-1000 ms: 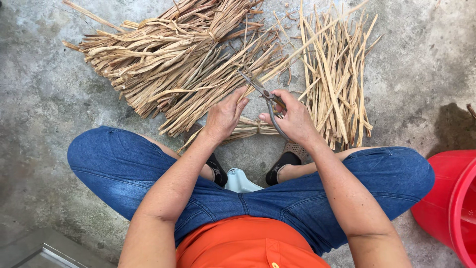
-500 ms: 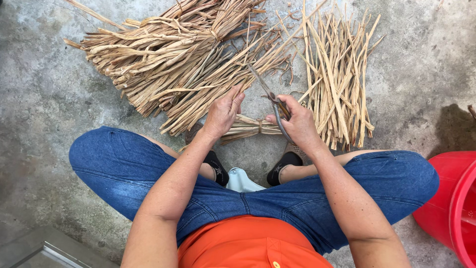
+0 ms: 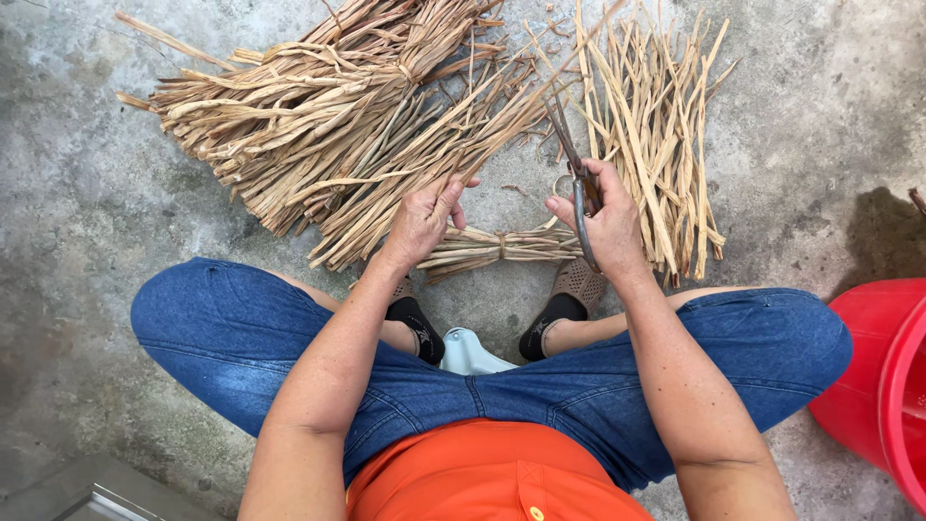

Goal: The person sits on a small stool and uses shears to trim the ends of dried plant stalks. They gather the trimmed stalks into a bundle and tie them together with a rubber band.

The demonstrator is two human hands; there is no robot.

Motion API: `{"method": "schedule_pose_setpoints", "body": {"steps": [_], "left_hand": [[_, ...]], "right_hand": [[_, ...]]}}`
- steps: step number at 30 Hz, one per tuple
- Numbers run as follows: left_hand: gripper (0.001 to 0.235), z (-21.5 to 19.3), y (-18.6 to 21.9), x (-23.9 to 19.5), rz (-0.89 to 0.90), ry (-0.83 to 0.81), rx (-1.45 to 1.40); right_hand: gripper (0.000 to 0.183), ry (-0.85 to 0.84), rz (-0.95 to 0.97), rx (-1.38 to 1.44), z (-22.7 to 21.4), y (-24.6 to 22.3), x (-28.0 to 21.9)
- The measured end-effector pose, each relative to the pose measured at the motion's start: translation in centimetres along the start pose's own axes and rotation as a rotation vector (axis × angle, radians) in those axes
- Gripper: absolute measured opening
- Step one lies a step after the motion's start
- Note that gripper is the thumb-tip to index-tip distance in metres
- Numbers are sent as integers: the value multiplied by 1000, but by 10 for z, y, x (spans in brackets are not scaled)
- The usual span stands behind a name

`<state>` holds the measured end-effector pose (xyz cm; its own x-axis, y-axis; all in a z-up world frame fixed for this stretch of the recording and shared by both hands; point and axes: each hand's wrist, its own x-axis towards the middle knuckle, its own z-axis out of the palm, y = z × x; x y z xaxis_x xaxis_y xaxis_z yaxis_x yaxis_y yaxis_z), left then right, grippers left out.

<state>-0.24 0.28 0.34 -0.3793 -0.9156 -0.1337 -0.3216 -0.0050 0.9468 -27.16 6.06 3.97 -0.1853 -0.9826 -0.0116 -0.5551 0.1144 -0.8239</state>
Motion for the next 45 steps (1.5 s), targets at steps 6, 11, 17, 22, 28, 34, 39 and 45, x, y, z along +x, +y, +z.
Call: {"method": "schedule_pose_setpoints", "body": {"steps": [6,11,17,22,28,34,39,45], "left_hand": [[36,-3,10,-2,-47,-80,121],[34,-5,16,-5,-29,-99,123],[33,-10,14,-4,-10,-81,123],[30,-15,6,-5,-10,-37,119],[28,-23,3,-7,56,2,167],[24,-28,4,-9,101,14,212],[21,-37,-8,-15,40,27,253],[25,-51,-37,-13,59,189,451]], "right_hand": [[59,-14,8,-93,-7,-9,2],[59,-3,-73,-97,-6,-13,6],[50,-38,43,14,-1,-18,8],[46,-3,27,85,-8,-15,6],[46,221,-1,301,-54,9,27],[54,249,8,349,-94,23,47],[46,247,180,220,-90,17,50],[42,81,86,273,-71,11,57]]}}
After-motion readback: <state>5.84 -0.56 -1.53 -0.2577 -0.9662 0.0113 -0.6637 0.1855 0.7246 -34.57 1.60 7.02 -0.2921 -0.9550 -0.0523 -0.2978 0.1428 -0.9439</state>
